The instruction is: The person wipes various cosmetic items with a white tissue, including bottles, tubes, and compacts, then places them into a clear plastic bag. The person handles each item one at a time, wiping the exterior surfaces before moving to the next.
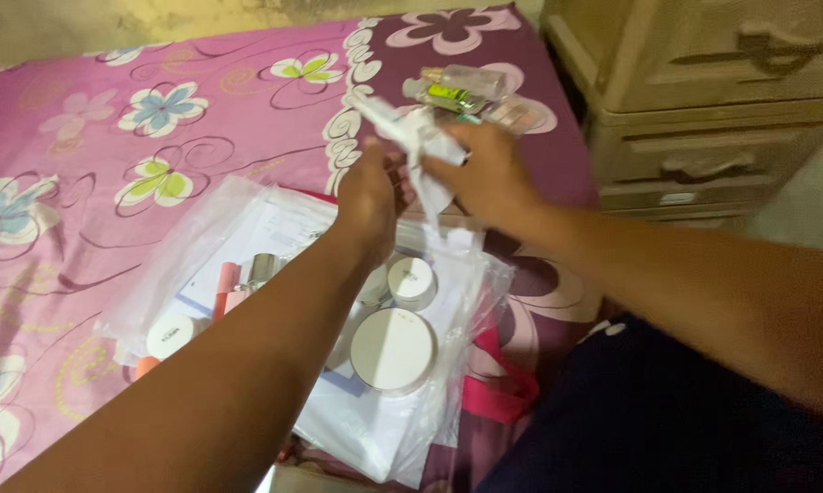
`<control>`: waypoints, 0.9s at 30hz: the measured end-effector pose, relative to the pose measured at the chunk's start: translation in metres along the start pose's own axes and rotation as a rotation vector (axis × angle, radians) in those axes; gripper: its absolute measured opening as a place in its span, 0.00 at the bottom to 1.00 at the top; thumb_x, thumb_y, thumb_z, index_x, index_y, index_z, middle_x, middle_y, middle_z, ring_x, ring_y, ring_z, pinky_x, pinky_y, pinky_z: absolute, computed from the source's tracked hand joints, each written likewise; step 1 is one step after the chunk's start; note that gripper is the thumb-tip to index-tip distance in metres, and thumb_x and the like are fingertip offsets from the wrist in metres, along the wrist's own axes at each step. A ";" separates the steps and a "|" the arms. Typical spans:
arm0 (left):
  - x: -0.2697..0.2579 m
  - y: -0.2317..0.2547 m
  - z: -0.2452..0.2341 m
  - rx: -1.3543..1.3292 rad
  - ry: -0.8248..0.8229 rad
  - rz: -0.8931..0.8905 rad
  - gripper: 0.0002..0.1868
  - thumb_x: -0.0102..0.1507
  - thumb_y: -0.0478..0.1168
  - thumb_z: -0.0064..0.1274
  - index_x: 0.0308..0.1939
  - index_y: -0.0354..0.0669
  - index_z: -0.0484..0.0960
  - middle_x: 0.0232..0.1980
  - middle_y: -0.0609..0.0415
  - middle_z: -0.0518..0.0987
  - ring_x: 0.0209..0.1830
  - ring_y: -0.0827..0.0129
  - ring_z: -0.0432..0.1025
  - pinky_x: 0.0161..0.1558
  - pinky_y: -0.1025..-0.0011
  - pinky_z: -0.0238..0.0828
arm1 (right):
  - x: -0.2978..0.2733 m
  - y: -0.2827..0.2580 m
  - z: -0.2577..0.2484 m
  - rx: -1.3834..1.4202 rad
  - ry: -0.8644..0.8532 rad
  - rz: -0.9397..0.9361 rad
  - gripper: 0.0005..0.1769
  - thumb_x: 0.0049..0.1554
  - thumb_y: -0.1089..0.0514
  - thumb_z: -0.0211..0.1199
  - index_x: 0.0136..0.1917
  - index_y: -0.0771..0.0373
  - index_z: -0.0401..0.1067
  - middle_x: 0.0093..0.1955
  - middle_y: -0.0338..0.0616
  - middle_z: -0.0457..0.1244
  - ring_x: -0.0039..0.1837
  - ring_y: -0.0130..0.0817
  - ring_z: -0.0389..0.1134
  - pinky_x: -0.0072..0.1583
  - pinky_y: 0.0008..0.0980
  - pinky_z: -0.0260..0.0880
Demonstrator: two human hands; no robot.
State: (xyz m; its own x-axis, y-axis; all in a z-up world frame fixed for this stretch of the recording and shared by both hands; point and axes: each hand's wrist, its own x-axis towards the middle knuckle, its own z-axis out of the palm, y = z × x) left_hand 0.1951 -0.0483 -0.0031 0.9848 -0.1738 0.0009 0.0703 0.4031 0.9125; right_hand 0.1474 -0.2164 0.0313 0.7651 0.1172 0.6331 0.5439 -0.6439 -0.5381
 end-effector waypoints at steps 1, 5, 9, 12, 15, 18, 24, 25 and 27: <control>-0.001 0.005 0.006 -0.132 -0.011 -0.044 0.33 0.74 0.62 0.29 0.53 0.36 0.78 0.41 0.50 0.79 0.39 0.64 0.73 0.42 0.62 0.75 | -0.009 -0.015 -0.004 0.004 -0.011 0.031 0.14 0.57 0.55 0.71 0.51 0.67 0.78 0.35 0.52 0.69 0.33 0.34 0.69 0.40 0.37 0.67; -0.026 0.028 0.027 -0.392 -0.048 -0.192 0.32 0.69 0.65 0.21 0.59 0.49 0.69 0.50 0.45 0.80 0.46 0.56 0.75 0.50 0.53 0.78 | -0.042 -0.073 -0.020 0.050 -0.041 0.160 0.10 0.59 0.55 0.67 0.48 0.65 0.79 0.31 0.56 0.65 0.33 0.39 0.66 0.38 0.39 0.64; -0.055 0.043 0.039 -0.396 -0.200 -0.231 0.41 0.67 0.70 0.18 0.58 0.43 0.74 0.47 0.44 0.79 0.45 0.54 0.76 0.49 0.54 0.78 | -0.059 -0.108 -0.030 0.145 0.107 -0.147 0.11 0.60 0.62 0.61 0.55 0.65 0.76 0.44 0.56 0.67 0.45 0.43 0.71 0.46 0.38 0.69; -0.067 0.044 0.042 -0.418 -0.301 -0.200 0.34 0.70 0.67 0.26 0.55 0.44 0.75 0.47 0.46 0.78 0.46 0.56 0.75 0.49 0.54 0.77 | -0.056 -0.117 -0.031 0.183 -0.031 0.051 0.16 0.58 0.64 0.53 0.58 0.65 0.74 0.48 0.57 0.68 0.46 0.45 0.73 0.49 0.41 0.71; -0.075 0.042 0.044 -0.356 -0.357 -0.236 0.22 0.76 0.59 0.40 0.52 0.44 0.75 0.50 0.48 0.78 0.48 0.58 0.76 0.53 0.53 0.77 | -0.044 -0.117 -0.037 0.208 -0.027 -0.158 0.23 0.62 0.63 0.49 0.70 0.66 0.67 0.61 0.61 0.65 0.61 0.51 0.70 0.61 0.45 0.68; -0.079 0.048 0.048 -0.329 -0.365 -0.288 0.25 0.70 0.64 0.39 0.49 0.46 0.76 0.48 0.48 0.79 0.47 0.58 0.77 0.53 0.52 0.78 | -0.036 -0.123 -0.044 0.185 -0.028 -0.260 0.26 0.65 0.61 0.45 0.74 0.68 0.64 0.70 0.63 0.63 0.70 0.56 0.65 0.69 0.47 0.61; -0.086 0.079 0.051 -0.401 -0.328 -0.326 0.46 0.61 0.81 0.25 0.43 0.43 0.74 0.36 0.47 0.75 0.37 0.56 0.73 0.48 0.49 0.78 | -0.070 -0.146 -0.066 0.144 -0.230 0.180 0.25 0.61 0.53 0.46 0.68 0.62 0.69 0.64 0.57 0.68 0.67 0.47 0.70 0.67 0.40 0.66; -0.088 0.082 0.050 -0.346 -0.303 -0.343 0.46 0.60 0.81 0.23 0.45 0.43 0.76 0.35 0.47 0.76 0.37 0.57 0.73 0.46 0.50 0.77 | -0.078 -0.147 -0.069 0.138 -0.218 0.053 0.25 0.63 0.54 0.46 0.69 0.65 0.67 0.68 0.59 0.65 0.72 0.51 0.63 0.71 0.42 0.60; -0.091 0.084 0.054 -0.285 -0.290 -0.364 0.47 0.59 0.80 0.21 0.46 0.44 0.77 0.35 0.45 0.76 0.36 0.56 0.73 0.45 0.50 0.76 | -0.090 -0.146 -0.075 0.124 -0.200 -0.198 0.26 0.66 0.56 0.44 0.72 0.70 0.63 0.77 0.63 0.58 0.81 0.56 0.50 0.78 0.45 0.49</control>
State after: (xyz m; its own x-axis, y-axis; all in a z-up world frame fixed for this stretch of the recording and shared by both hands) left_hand 0.1032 -0.0470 0.0959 0.8074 -0.5720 -0.1450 0.4785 0.4909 0.7281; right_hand -0.0270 -0.1897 0.0949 0.6857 0.3863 0.6169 0.7180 -0.4980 -0.4863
